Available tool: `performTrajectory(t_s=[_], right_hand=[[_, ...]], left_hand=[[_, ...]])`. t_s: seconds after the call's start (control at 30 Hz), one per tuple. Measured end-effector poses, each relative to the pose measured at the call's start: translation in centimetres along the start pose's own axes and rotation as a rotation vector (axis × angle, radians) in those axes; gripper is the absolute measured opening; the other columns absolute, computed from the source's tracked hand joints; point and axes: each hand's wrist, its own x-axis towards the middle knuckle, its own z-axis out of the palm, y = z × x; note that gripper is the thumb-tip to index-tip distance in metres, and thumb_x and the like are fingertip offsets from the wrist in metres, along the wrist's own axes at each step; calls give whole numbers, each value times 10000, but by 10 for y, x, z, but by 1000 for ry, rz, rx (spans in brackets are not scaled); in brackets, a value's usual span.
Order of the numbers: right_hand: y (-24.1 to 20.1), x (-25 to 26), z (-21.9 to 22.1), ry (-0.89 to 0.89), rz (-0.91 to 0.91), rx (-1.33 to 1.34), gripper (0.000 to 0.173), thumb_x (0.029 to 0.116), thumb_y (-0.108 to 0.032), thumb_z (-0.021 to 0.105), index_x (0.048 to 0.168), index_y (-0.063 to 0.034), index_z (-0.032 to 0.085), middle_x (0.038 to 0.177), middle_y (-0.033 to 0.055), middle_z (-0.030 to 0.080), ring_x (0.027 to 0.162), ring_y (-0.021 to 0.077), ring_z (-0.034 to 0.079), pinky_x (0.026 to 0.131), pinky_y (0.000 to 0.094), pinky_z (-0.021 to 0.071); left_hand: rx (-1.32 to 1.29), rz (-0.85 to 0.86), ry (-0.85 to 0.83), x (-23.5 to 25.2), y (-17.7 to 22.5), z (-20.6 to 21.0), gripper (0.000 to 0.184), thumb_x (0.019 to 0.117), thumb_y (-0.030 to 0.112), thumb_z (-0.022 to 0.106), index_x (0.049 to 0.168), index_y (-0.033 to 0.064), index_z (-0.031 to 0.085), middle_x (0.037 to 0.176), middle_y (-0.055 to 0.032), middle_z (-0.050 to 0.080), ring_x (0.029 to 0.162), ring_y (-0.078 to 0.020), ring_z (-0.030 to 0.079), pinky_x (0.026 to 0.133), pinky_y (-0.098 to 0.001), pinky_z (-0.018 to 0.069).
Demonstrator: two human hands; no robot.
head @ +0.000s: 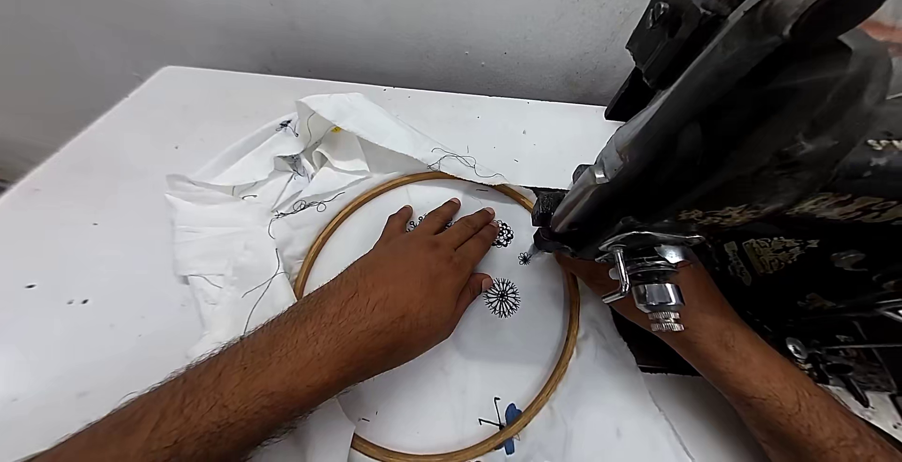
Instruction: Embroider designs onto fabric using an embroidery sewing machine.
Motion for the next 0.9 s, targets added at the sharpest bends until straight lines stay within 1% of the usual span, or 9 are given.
performTrajectory(t_s=[0.03,0.17,0.27,0.43,0.6,0.7,0.83,0.87,0.9], right_hand=[[0,1,1,-4,14,17,160,793,-81,806,918,-84,706,822,14,687,795,56,664,727,267,543],[7,3,10,20,-65,39,190,808,-144,801,975,-111,716,892,1,702,879,48,671,792,261,554],[12,5,14,38,-122,35,185,807,-203,791,961,-120,732,891,-7,715,876,54,682,794,271,566],[6,1,6,19,-58,29,185,788,-134,790,950,-101,709,864,-6,690,846,39,660,765,245,541],[-1,1,1,-32,96,-41,175,798,-68,832,920,-72,707,823,43,688,792,118,673,726,334,550],[4,0,5,-4,37,-12,194,791,-54,809,954,-72,704,856,44,689,835,108,671,756,323,546],[9,0,10,53,-51,32,237,742,-63,783,960,-81,692,866,10,681,855,53,656,773,254,537],[8,1,10,44,-41,42,233,753,-65,784,965,-92,690,877,4,679,867,52,653,781,255,540],[6,4,8,17,-5,78,219,790,-27,800,980,-71,700,910,46,691,900,112,660,807,331,544]], left_hand=[[-1,0,-3,0,0,-1,586,1078,471,299,1566,181,445,1638,22,394,1514,-302,352,1114,-693,338],[10,-10,-30,-2,-2,-3,586,1079,482,297,1570,195,438,1639,30,389,1514,-297,353,1110,-691,347],[3,-17,-29,-2,-3,-4,581,1079,482,306,1566,197,445,1637,23,394,1511,-301,358,1111,-690,348],[-2,-10,-6,0,-2,-1,583,1083,476,292,1567,188,444,1637,16,396,1511,-307,356,1111,-694,340],[-9,-5,0,1,-1,0,584,1083,482,290,1567,193,444,1638,25,393,1517,-298,348,1125,-693,327],[-11,-7,-1,1,-2,0,584,1083,484,290,1560,191,454,1633,23,401,1512,-302,356,1115,-702,333],[-8,-21,-34,1,-5,-3,584,1084,478,282,1575,200,432,1647,34,377,1522,-288,341,1126,-697,328],[-8,-23,-38,1,-5,-4,583,1084,477,281,1574,201,434,1647,34,377,1523,-287,339,1128,-699,325],[-8,-24,-38,2,-5,-4,581,1084,476,284,1572,200,437,1646,32,379,1523,-287,340,1128,-700,324]])
